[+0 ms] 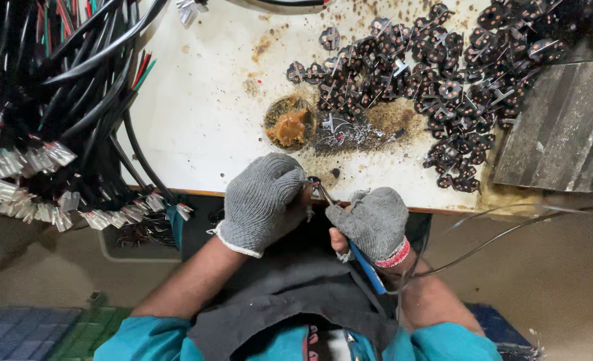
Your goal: The person solders wires to small electrical components at a workbench. They dip wire ends into a flux container, hold a component and wire in one hand, and apply a soldering iron with the other hand to join them, repeating the process on successive components.
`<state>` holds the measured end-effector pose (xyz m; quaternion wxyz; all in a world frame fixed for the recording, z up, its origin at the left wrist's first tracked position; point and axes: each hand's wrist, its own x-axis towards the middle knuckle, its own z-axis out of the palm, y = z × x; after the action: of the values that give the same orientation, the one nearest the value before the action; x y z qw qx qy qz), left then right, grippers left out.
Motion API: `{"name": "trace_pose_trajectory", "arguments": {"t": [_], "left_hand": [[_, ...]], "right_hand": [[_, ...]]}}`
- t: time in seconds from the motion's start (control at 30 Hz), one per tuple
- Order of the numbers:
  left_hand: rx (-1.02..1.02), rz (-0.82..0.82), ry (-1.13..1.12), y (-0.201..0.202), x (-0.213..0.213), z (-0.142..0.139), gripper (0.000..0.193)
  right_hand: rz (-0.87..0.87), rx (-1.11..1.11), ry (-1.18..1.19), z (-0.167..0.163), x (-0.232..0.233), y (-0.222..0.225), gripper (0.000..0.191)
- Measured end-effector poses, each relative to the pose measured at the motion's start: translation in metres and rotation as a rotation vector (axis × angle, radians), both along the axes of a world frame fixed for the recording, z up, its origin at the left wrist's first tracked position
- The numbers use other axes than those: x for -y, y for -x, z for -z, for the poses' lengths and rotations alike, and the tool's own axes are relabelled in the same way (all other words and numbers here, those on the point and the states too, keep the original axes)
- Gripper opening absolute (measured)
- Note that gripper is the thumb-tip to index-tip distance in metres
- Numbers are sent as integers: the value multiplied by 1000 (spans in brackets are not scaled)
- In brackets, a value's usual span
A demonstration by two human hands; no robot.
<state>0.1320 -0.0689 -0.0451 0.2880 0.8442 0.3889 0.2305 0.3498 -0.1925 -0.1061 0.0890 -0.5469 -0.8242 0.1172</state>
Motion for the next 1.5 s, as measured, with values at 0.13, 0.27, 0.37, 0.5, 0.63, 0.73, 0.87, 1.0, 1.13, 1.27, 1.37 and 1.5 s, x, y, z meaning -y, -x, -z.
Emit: {"name": "trace_pose_trajectory", "arguments": {"t": [0.13, 0.27, 0.37, 0.5, 0.63, 0.73, 0.87, 1.0, 1.13, 1.27, 1.37, 1.5], "left_hand": [[-1, -1, 8, 0, 0, -2, 17], [44, 6, 24, 1, -1, -5, 18], [46, 4, 23, 1, 0, -5, 18], [46, 11, 29, 2, -1, -4, 20], [29, 11, 36, 2, -1, -4, 18], [27, 4, 6, 1, 1, -4, 17], [23, -10, -21, 0, 2, -4, 17], [19, -15, -12, 0, 2, -4, 16], [30, -21, -14, 1, 1, -5, 16], [32, -13, -7, 0, 1, -6, 16], [30, -19, -12, -1, 2, -8, 16], [29, -17, -27, -2, 3, -9, 16]], "right_hand": [[-7, -60, 21, -4, 1, -1, 32], [55, -105, -3, -11, -3, 2, 32], [76, -200, -52, -15, -5, 4, 33], [37, -116, -35, -14, -4, 3, 32], [87, -365, -212, -13, -2, 2, 32], [122, -518, -286, -13, 0, 4, 30], [159, -453, -236, -17, 3, 8, 28], [141, -358, -183, -15, 5, 7, 26], [63, -160, -107, -5, 6, 1, 24], [17, -11, -59, 5, 9, -3, 23], [39, -114, -131, 5, 11, -4, 25], [52, -80, -89, 1, 10, -4, 26]]}}
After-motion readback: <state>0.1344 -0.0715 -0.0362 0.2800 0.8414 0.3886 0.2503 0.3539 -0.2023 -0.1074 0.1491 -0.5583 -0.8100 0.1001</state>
